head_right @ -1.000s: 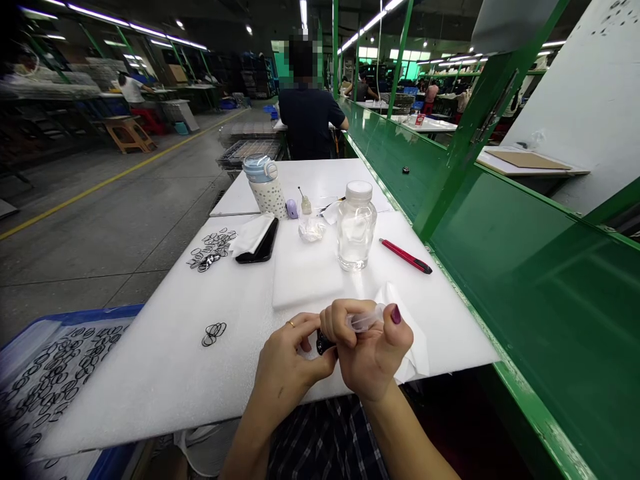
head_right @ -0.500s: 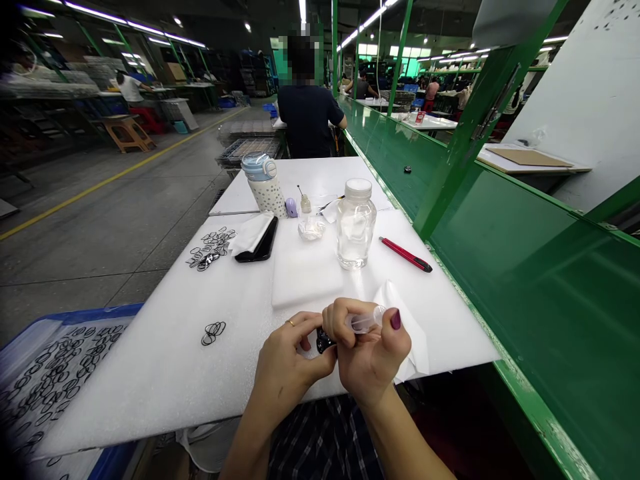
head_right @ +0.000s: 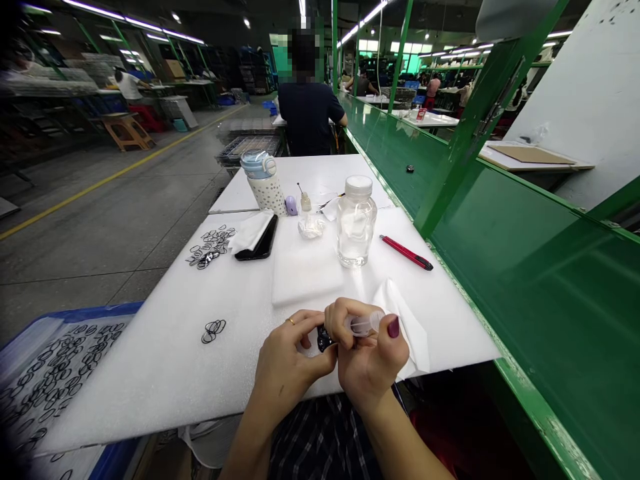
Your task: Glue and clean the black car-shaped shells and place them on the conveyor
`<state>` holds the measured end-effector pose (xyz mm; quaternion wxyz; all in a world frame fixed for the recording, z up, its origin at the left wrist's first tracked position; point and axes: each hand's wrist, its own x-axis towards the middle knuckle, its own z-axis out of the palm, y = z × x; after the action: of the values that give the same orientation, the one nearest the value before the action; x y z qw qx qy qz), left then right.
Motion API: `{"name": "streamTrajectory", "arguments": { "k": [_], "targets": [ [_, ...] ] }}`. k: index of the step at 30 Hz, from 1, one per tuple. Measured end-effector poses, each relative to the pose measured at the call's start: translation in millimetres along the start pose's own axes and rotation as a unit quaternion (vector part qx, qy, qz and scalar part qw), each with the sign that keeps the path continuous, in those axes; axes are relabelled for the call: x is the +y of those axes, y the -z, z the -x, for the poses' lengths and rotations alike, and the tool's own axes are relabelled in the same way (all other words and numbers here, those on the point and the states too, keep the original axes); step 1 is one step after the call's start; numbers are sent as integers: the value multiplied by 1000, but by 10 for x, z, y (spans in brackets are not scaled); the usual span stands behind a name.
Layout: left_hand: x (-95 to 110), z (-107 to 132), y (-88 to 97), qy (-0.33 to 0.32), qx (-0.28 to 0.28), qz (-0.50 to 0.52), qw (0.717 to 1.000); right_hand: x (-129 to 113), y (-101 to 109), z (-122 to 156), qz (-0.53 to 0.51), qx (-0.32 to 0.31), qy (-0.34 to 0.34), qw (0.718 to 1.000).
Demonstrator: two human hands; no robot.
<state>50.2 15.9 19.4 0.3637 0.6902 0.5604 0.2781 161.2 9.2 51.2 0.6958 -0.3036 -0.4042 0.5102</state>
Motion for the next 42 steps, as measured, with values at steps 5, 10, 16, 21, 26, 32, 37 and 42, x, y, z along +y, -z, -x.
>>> {"name": "streamTrajectory", "arguments": {
  "k": [5, 10, 16, 21, 26, 32, 37, 42],
  "targets": [
    [-7, 10, -17, 1, 5, -4, 1000, 2, -12, 11, -3, 12, 3, 1000],
    [7, 3, 0, 1, 6, -4, 1000, -30, -34, 20, 3, 26, 1, 1000],
    [-8, -1, -3, -10, 7, -10, 1000, 37, -72, 27, 33, 18, -14, 999],
    [-33, 24, -15, 2, 12, -16, 1000, -295, -80, 111, 57, -1, 39, 998],
    [-55, 47, -27, -3, 9, -8, 1000, -611, -161, -163, 24, 85, 225, 970],
    [-82, 51, -24, -20, 10, -27, 999, 241, -160, -838, 131, -36, -16, 991],
    [-120, 65, -33, -39, 5, -23, 999, 88, 156, -566, 163, 34, 81, 983],
    [-118, 60, -34, -38, 0, -21, 999, -333, 639, -95, 381, 26, 25, 924]
  ]
}}
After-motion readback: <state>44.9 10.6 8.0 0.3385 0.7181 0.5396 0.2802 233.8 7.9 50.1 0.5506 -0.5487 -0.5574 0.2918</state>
